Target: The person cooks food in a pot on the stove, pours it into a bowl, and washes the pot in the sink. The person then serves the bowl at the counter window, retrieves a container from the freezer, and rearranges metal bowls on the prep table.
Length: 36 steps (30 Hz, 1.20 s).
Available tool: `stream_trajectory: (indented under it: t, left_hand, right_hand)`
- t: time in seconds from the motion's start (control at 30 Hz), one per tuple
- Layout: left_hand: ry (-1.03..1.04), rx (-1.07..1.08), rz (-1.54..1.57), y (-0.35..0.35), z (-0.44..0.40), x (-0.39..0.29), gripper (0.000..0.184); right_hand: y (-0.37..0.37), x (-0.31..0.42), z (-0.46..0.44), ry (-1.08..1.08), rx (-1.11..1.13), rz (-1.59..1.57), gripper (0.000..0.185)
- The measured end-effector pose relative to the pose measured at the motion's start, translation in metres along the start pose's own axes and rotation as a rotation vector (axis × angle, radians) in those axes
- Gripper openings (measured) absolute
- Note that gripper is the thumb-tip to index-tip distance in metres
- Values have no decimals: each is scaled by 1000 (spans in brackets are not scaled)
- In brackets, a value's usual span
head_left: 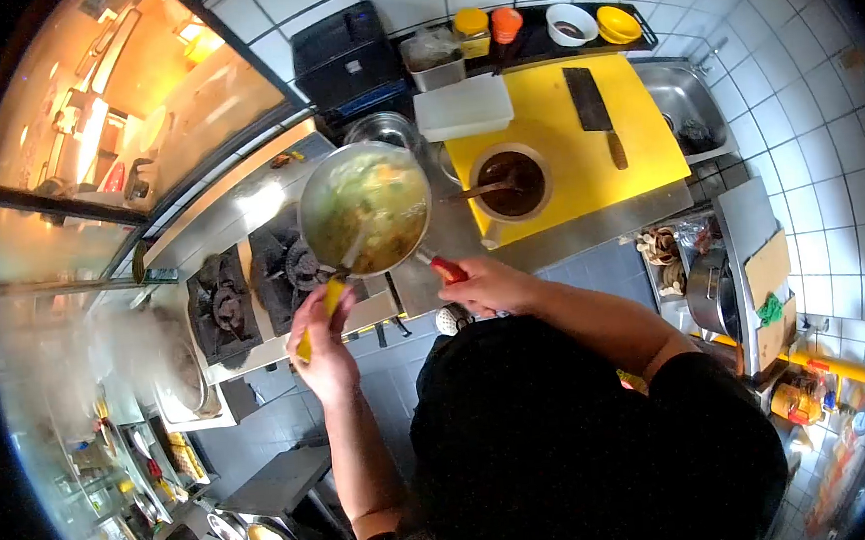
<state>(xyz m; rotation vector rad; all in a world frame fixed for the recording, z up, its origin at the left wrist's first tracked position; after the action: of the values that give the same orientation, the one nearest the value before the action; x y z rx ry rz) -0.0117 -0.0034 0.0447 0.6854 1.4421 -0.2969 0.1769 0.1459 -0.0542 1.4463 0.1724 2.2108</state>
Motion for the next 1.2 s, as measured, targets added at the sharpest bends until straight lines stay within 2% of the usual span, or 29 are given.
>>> stream_trajectory:
  t: [0.07, 0.1, 0.2, 0.23, 0.27, 0.47, 0.6, 0.8, 0.9, 1.2]
  left_hand:
    - [-29, 148, -57, 42, 12, 7, 28]
    - [24, 236, -63, 63, 18, 9, 21]
    - [297, 523, -466, 132, 37, -4, 22]
    - [465, 600, -625, 158, 44, -16, 27]
    - [486, 644, -652, 176, 49, -9, 28]
    - [723, 936, -788, 255, 73, 40, 33]
    - [808, 994, -858, 270, 84, 66, 36]
    - [698, 1099, -869, 261, 91, 73, 44]
    - [837, 1079, -841, 256, 94, 64, 41]
    - [935, 942, -910, 246, 82, 70, 40]
  right_hand:
    - [-33, 1, 32, 5, -171, 127, 20]
    - [-49, 1, 50, -5, -249, 147, 21]
    - [-95, -1, 96, 7, -498, 216, 25]
    - [-107, 2, 111, 8, -570, 244, 26]
    - [-121, 4, 126, 10, -646, 272, 26]
    - [-181, -15, 178, 94, -834, 260, 27]
    - [-192, -19, 194, 71, -919, 310, 29]
    - [-196, -25, 198, 34, -1021, 506, 29]
    - [-183, -13, 198, 53, -1050, 542, 29]
    - [-176, -18, 182, -13, -1044, 627, 26]
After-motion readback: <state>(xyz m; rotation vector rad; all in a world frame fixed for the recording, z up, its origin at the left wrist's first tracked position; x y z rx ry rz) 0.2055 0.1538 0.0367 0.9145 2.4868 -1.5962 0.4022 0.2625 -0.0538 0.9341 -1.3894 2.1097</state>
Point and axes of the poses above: each hand's wrist, its own z-axis away from the middle knuckle, its own y-axis out of the palm, x = y × z, the point moved 7 cm from there along -z, towards the middle knuckle, and after that the axes turned 1 degree about x, right-handed, at the moved point
